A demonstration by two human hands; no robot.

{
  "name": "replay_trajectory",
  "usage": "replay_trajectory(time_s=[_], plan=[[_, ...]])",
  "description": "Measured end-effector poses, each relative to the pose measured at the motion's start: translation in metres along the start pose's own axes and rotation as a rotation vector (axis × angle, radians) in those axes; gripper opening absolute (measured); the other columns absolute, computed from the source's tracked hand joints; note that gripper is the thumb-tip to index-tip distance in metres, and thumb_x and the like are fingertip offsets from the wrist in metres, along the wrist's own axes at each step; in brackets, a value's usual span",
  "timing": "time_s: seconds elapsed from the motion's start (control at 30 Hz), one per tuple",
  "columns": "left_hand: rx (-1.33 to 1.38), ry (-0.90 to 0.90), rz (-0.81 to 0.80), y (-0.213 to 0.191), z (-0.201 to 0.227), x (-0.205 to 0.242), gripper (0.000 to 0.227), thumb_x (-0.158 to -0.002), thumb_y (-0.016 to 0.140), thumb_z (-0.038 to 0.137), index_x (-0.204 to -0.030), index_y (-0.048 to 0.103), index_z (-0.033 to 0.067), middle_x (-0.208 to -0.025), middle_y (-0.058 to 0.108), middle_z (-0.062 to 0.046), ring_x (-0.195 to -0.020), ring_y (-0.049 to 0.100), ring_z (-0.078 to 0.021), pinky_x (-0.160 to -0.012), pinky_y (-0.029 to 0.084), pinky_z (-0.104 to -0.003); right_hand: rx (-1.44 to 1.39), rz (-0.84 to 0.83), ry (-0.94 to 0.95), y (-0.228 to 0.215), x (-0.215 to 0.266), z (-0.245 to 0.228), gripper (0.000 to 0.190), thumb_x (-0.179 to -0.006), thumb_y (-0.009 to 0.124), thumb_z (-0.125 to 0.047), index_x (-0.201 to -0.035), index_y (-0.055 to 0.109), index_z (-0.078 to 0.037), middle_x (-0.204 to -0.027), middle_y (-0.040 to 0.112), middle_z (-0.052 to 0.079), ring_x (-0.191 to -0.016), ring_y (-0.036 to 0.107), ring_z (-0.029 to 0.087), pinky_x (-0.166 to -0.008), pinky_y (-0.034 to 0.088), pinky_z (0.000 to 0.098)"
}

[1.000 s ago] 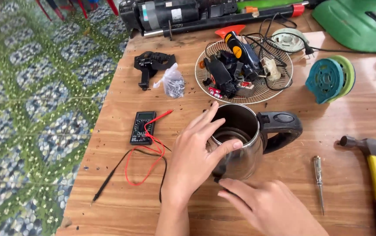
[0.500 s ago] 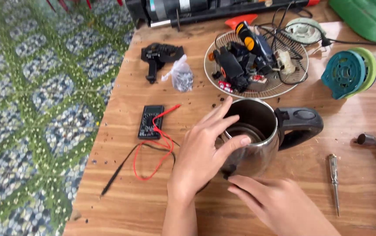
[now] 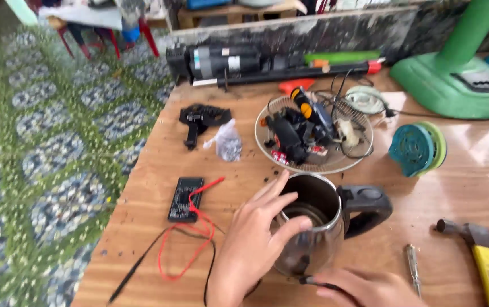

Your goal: Polishing and cleaning the exterior surface of a stainless steel electric kettle using a brush and a small tool.

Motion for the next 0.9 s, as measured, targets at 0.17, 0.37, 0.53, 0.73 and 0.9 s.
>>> replay_trajectory(time_s=[0.17,0.37,0.53,0.73,0.9], plan=[[-0.041,-0.099,-0.045,0.005,-0.009,0.004,0.061,-0.094,0.06,0.052,-0.133,0.068,0.0066,-0.162,0.045,-0.007,-0.148,0.043,-0.0269,-0.11,0.037,-0.049,-0.054,0.006,0.311,-0.029,0.009,0.002,0.023,-0.077,0.081,-0.06,-0.1,0.081,-0.06,-0.096,0.092,-0.032,-0.084,0.092,-0.005,-0.076,0.066,0.0235],[-0.034,-0.149,-0.064,0.006,-0.01,0.0,0.057,-0.093,0.064,0.048,-0.134,0.069,0.0092,-0.163,0.044,-0.003,-0.15,0.041,-0.0248,-0.113,0.034,-0.047,-0.007,0.68,0.458,-0.111,0.036,-0.049,0.009,-0.066,0.087,-0.034,-0.072,0.082,-0.03,-0.053,0.079,-0.007,-0.042,0.073,0.001,-0.047,0.054,0.0193],[-0.042,-0.211,-0.104,0.006,-0.008,0.001,0.057,-0.092,0.062,0.049,-0.133,0.07,0.0113,-0.166,0.042,0.004,-0.15,0.042,-0.0171,-0.107,0.041,-0.045,-0.087,0.523,0.028,-0.104,0.017,-0.041,0.012,-0.08,0.079,-0.027,-0.091,0.076,-0.024,-0.06,0.073,-0.01,-0.045,0.06,0.005,-0.047,0.051,0.0205],[-0.1,-0.206,-0.096,0.024,-0.04,-0.004,0.059,-0.086,0.064,0.057,-0.133,0.072,0.0213,-0.164,0.045,0.012,-0.148,0.046,-0.0077,-0.107,0.046,-0.04,-0.076,0.414,0.254,-0.086,0.016,0.006,0.013,-0.081,0.08,-0.043,-0.08,0.072,-0.033,-0.053,0.074,-0.012,-0.039,0.06,0.004,-0.041,0.053,0.0215],[-0.108,-0.312,-0.104,0.023,-0.051,-0.004,0.06,-0.08,0.066,0.063,-0.129,0.076,0.0289,-0.165,0.041,0.023,-0.146,0.05,-0.0043,-0.106,0.049,-0.04,-0.199,0.597,0.215,-0.113,0.02,-0.018,0.01,-0.074,0.089,-0.033,-0.077,0.08,-0.03,-0.046,0.059,-0.009,-0.038,0.04,0.006,-0.037,0.043,0.0198]])
Point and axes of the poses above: each hand's wrist, its own x-axis away from the middle knuckle, its own y-axis out of the palm, z = x × y, the point moved 6 cm from there along -x, towards the middle knuckle
